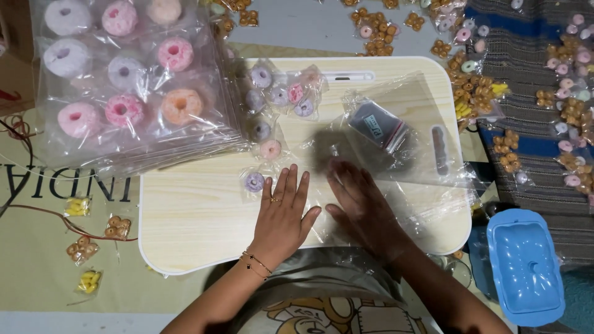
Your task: Packaging small donut-shaped items into plastic bags on a low workspace.
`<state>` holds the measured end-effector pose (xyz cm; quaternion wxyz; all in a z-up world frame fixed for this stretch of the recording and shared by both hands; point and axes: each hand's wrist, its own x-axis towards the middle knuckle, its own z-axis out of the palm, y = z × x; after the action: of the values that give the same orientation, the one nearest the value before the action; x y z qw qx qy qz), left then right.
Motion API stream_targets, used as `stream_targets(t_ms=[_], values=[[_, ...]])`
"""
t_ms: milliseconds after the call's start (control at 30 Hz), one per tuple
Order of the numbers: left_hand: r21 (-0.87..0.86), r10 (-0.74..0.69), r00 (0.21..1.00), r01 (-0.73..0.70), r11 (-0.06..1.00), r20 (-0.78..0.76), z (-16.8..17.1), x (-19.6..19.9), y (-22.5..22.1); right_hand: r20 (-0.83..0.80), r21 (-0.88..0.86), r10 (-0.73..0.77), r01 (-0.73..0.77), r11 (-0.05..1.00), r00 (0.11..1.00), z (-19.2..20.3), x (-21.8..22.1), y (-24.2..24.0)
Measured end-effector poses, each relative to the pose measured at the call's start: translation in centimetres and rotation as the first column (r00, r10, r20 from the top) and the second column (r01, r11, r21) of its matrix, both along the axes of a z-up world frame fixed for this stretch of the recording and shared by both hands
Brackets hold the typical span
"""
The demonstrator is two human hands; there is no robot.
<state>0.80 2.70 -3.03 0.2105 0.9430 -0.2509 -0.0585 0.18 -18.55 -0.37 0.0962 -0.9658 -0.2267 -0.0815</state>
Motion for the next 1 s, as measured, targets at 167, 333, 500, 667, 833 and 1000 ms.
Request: stream_targets(t_ms=[167, 333, 500, 667, 833, 1000], values=[[0.013, -0.01, 1.0, 0.01, 1.0, -0.007, 0.6, 0.0, 0.1, 0.195, -0.153, 0.032, -0.002, 0.988, 0.98, -2.4, 2.1, -0.4], [0.01, -0.019, 0.999, 0.019, 1.0, -0.026, 1.0, 0.1, 0.2, 0.22, -0.148, 0.082, -0.05, 0.988, 0.972, -2.0, 1.4, -0.3], [0.009, -0.01, 0.999, 0.01, 1.0, 0.034, 0.5, 0.1, 0.1, 0.227, -0.09, 0.018, 0.003, 0.996, 0.974, -5.6, 3.8, -1.4], [0.009, -0.01, 0.999, 0.01, 1.0, 0.05, 0.4, 0.0, 0.2, 0.237, -0.054, 0.006, 0.007, 0.999, 0.971, -5.8, 4.4, -2.0], [-0.022, -0.001, 1.0, 0.002, 1.0, 0.021, 0.7, 0.1, 0.3, 0.187, 0.003, 0.062, -0.064, 0.998, 0.98, -0.4, 2.7, -0.3], [-0.01, -0.001, 1.0, 0.002, 1.0, 0.03, 0.6, 0.1, 0.2, 0.144, 0.011, 0.075, -0.077, 0.997, 0.987, -0.7, 1.9, -0.9]])
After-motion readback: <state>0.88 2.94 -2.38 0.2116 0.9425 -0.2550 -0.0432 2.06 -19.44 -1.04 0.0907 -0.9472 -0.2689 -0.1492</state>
